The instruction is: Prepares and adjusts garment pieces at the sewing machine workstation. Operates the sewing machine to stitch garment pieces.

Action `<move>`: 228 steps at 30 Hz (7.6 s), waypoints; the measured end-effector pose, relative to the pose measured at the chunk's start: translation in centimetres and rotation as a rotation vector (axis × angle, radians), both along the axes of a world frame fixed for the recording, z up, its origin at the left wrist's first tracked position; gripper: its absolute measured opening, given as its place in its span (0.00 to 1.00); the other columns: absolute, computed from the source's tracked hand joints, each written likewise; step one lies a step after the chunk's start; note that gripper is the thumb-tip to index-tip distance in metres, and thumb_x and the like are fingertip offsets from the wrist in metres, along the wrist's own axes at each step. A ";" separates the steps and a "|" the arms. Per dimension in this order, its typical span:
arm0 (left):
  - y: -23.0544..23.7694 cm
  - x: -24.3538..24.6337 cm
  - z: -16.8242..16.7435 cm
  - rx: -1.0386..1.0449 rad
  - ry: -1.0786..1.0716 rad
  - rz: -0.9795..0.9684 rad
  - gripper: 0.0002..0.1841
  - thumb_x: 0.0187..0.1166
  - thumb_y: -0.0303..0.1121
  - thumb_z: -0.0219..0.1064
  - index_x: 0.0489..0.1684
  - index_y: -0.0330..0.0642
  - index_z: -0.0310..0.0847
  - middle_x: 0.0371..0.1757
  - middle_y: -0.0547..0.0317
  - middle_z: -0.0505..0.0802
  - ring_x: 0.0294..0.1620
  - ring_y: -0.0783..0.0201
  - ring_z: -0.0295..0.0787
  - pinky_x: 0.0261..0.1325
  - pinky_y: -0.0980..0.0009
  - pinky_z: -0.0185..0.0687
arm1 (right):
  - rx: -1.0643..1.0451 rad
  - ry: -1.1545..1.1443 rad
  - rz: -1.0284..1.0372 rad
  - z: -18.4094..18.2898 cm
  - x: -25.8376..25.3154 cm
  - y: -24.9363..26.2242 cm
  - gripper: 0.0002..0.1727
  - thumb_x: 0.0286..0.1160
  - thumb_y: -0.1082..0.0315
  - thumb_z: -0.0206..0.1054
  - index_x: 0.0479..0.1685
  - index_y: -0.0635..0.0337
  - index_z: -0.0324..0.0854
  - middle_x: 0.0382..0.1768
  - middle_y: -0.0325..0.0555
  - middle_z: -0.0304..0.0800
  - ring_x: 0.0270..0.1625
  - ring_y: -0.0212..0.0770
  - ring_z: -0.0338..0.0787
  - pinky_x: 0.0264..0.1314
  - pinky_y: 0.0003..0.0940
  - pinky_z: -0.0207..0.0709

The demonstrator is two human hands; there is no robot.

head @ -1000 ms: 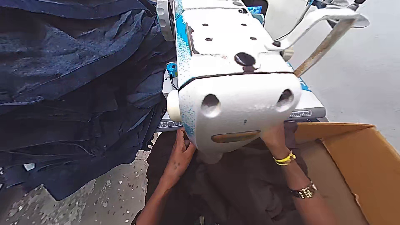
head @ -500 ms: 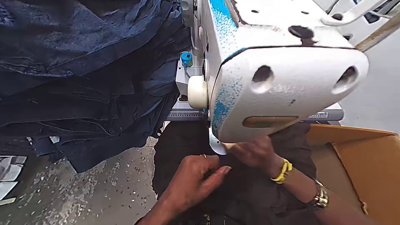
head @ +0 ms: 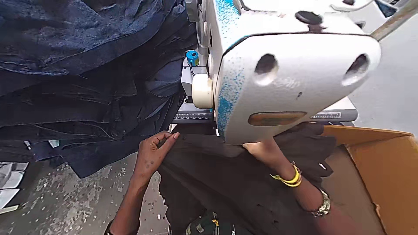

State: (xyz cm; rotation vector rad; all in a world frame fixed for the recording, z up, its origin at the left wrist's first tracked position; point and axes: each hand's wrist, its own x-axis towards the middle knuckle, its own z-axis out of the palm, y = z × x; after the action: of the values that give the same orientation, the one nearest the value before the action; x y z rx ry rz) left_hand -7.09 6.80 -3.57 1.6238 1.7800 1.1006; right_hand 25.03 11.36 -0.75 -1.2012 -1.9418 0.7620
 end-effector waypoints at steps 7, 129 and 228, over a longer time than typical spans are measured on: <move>0.5 1.2 0.7 0.057 0.033 -0.007 0.16 0.79 0.48 0.66 0.27 0.48 0.88 0.22 0.79 0.83 0.23 0.89 0.72 0.29 0.85 0.65 | -0.088 0.023 -0.038 0.5 3.5 1.0 0.08 0.78 0.62 0.67 0.43 0.53 0.75 0.24 0.19 0.72 0.27 0.09 0.71 0.34 0.09 0.68; -0.4 1.5 0.9 -0.035 0.009 0.002 0.15 0.79 0.48 0.67 0.33 0.48 0.92 0.30 0.76 0.90 0.30 0.88 0.81 0.37 0.83 0.75 | -0.023 0.036 0.025 0.5 1.8 0.7 0.10 0.77 0.65 0.66 0.48 0.61 0.78 0.27 0.25 0.79 0.31 0.11 0.76 0.39 0.11 0.72; 2.4 11.9 0.7 0.020 -0.194 -0.108 0.14 0.81 0.33 0.60 0.52 0.28 0.78 0.37 0.58 0.85 0.38 0.78 0.80 0.46 0.77 0.76 | 0.482 -0.131 -0.335 -0.1 5.4 2.5 0.11 0.72 0.64 0.72 0.36 0.65 0.91 0.33 0.49 0.93 0.39 0.31 0.90 0.48 0.20 0.79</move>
State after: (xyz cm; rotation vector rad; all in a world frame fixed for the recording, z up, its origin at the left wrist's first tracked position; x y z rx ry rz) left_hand 4.76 9.24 -2.85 1.5485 1.5447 1.1856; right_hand 30.40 13.85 -0.88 -1.2411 -1.8156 0.0356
